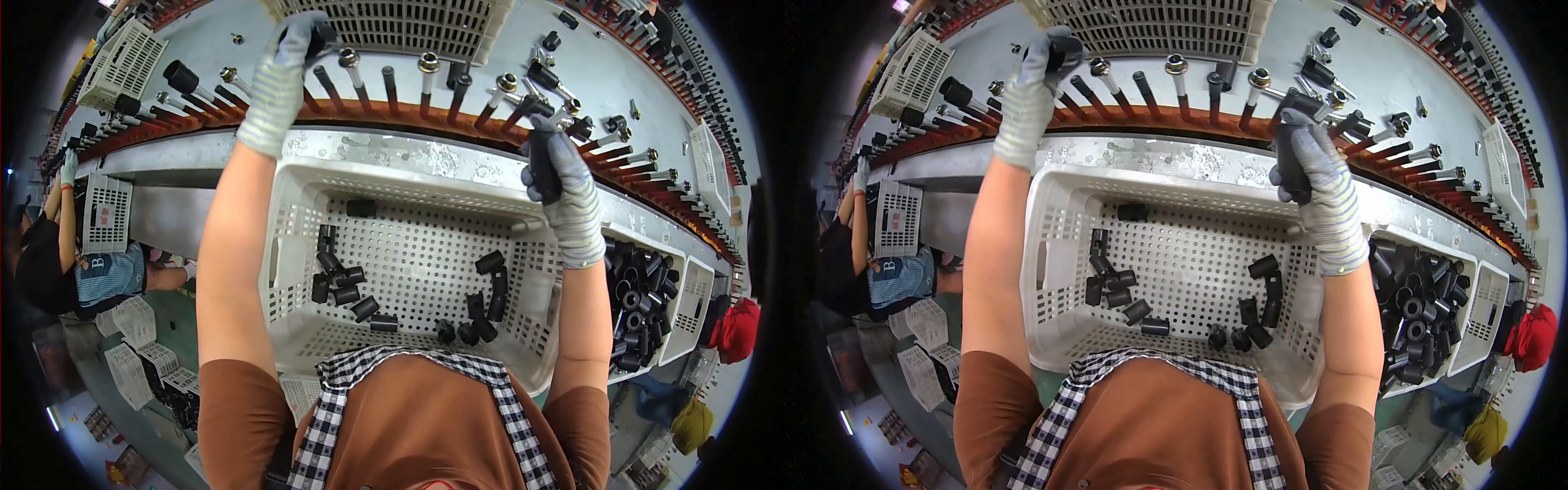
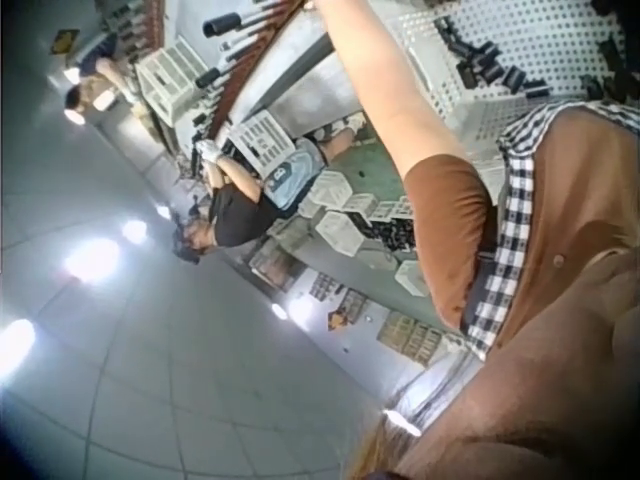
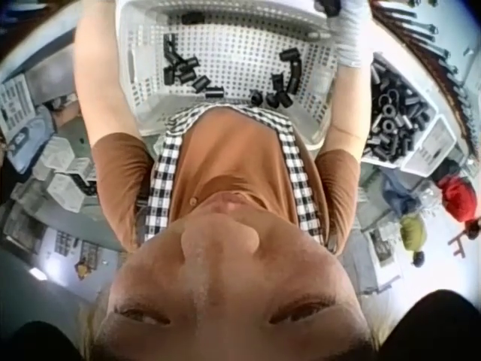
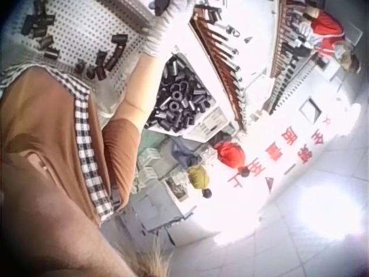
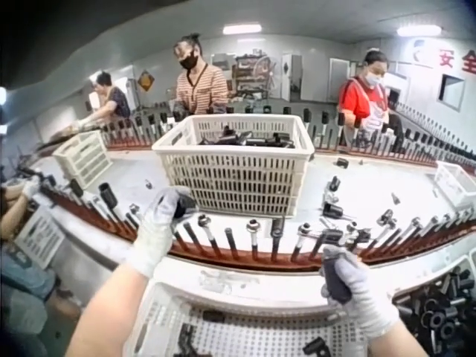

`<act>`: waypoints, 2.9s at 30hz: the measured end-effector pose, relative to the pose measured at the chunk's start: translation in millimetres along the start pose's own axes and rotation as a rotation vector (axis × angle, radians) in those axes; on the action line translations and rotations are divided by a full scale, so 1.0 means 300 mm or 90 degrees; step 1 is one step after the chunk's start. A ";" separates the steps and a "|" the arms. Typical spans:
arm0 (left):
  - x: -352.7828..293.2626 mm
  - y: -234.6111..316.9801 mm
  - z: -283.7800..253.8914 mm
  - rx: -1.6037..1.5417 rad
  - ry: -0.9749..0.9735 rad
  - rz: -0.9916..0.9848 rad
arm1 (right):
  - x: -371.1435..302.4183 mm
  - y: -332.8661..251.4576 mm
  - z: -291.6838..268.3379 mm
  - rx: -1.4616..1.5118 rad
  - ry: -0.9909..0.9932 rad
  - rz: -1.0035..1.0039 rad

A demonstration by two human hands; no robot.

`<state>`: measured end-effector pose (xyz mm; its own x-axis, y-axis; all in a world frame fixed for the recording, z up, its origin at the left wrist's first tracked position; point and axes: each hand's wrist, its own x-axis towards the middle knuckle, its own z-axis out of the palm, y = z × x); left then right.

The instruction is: The person picks black plastic cylindrical components by hand from a plastic bin and places them into an assembly line rack or another bin.

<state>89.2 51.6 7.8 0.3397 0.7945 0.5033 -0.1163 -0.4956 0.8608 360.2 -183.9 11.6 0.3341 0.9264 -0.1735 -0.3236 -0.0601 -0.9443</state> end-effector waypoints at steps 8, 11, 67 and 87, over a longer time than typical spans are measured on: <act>0.132 -0.230 -0.236 -0.199 0.057 -0.290 | 0.057 -0.146 -0.040 -0.204 -0.005 -0.038; 0.154 -0.237 -0.412 -0.469 0.125 -0.283 | 0.107 -0.202 -0.043 -0.317 -0.007 -0.042; -0.016 0.082 0.327 0.013 -0.081 -0.015 | -0.132 0.418 0.135 -0.007 -0.160 0.052; 0.100 -0.336 -0.211 0.144 0.128 0.080 | 0.468 0.089 0.021 -0.079 0.101 -0.329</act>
<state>51.9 147.7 -59.0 0.1422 0.7648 0.6284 0.0723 -0.6411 0.7640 392.8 -53.0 -36.3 0.5547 0.7797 0.2904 0.0215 0.3354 -0.9418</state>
